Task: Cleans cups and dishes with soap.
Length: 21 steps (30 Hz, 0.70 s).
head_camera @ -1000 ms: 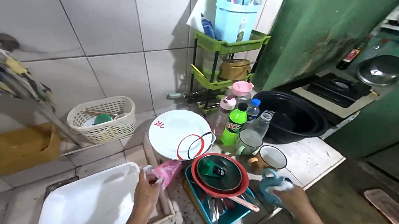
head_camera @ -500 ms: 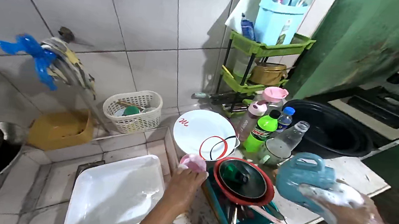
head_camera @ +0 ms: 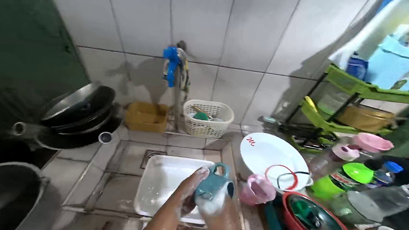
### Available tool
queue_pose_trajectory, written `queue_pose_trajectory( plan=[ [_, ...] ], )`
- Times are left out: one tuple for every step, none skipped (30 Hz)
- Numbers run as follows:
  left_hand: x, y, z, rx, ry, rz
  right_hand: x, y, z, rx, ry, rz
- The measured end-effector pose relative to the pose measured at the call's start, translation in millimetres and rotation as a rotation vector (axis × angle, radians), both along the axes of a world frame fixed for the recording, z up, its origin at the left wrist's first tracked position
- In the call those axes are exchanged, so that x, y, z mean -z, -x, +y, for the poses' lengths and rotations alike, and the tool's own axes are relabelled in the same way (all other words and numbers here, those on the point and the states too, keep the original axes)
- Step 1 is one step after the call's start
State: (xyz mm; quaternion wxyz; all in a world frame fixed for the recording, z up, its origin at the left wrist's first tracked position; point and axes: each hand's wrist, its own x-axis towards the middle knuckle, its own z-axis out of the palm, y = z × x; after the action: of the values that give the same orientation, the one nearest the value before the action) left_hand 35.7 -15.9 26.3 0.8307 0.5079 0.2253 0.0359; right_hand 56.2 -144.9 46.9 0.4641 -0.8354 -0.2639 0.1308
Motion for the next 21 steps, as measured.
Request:
queue_pose_trajectory(
  plan=[
    [0.5,7.0,15.6,0.033,-0.035,0.098,22.0,9.4,5.0,-0.125,0.115,-0.283],
    [-2.1,14.0,29.7,0.091,-0.09,0.162,44.2,13.2,6.1,-0.25,0.193,-0.545],
    [-5.0,18.9,41.3,0.149,-0.154,0.19,62.6,12.3,6.5,-0.346,0.251,-0.704],
    [-6.3,21.7,49.7,0.196,-0.195,0.211,73.7,9.7,7.7,-0.409,0.307,-0.744],
    [-6.0,24.0,55.1,0.196,-0.197,0.227,75.2,7.6,12.3,-0.431,0.349,-0.729],
    [-4.5,25.7,59.9,0.145,-0.157,0.232,66.8,6.6,21.2,-0.418,0.372,-0.639],
    [-3.2,27.1,65.2,0.084,-0.104,0.212,55.4,5.3,32.7,-0.362,0.314,-0.539],
    [-1.7,28.6,69.7,0.033,-0.063,0.163,42.1,3.9,44.3,-0.29,0.229,-0.372],
    [0.7,29.6,73.5,0.014,-0.061,0.094,27.1,3.4,54.6,-0.214,0.126,-0.153],
    [4.0,29.6,77.2,0.024,-0.088,0.02,13.0,4.0,65.1,-0.111,-0.025,0.086],
    [7.2,27.9,79.7,0.026,-0.109,-0.042,1.9,5.2,77.5,0.027,-0.219,0.34],
    [10.6,25.1,80.5,0.006,-0.102,-0.08,-6.1,7.0,88.5,0.148,-0.406,0.561],
    [14.7,22.0,81.2,-0.014,-0.075,-0.104,-7.4,7.5,96.8,0.219,-0.53,0.683],
    [17.6,19.6,83.7,-0.019,-0.028,-0.111,-1.8,8.0,99.2,0.183,-0.549,0.661],
    [18.0,17.7,87.6,-0.009,0.012,-0.104,10.6,6.6,95.9,0.049,-0.457,0.496],
    [13.7,16.2,92.8,0.024,0.006,-0.067,24.6,1.5,89.6,-0.122,-0.25,0.208],
    [9.9,13.6,98.8,0.064,-0.024,-0.004,33.5,-3.5,82.7,-0.286,0.018,-0.095],
    [9.2,9.8,104.1,0.113,-0.069,0.053,35.2,-7.4,77.1,-0.441,0.309,-0.318],
    [10.1,5.2,107.6,0.157,-0.104,0.106,40.9,-10.4,74.7,-0.509,0.479,-0.471],
    [11.8,1.0,107.9,0.182,-0.114,0.153,55.4,-13.4,72.8,-0.471,0.474,-0.65],
    [13.7,-2.7,106.5,0.185,-0.093,0.178,65.7,-17.2,72.9,-0.405,0.428,-0.723]
  ],
)
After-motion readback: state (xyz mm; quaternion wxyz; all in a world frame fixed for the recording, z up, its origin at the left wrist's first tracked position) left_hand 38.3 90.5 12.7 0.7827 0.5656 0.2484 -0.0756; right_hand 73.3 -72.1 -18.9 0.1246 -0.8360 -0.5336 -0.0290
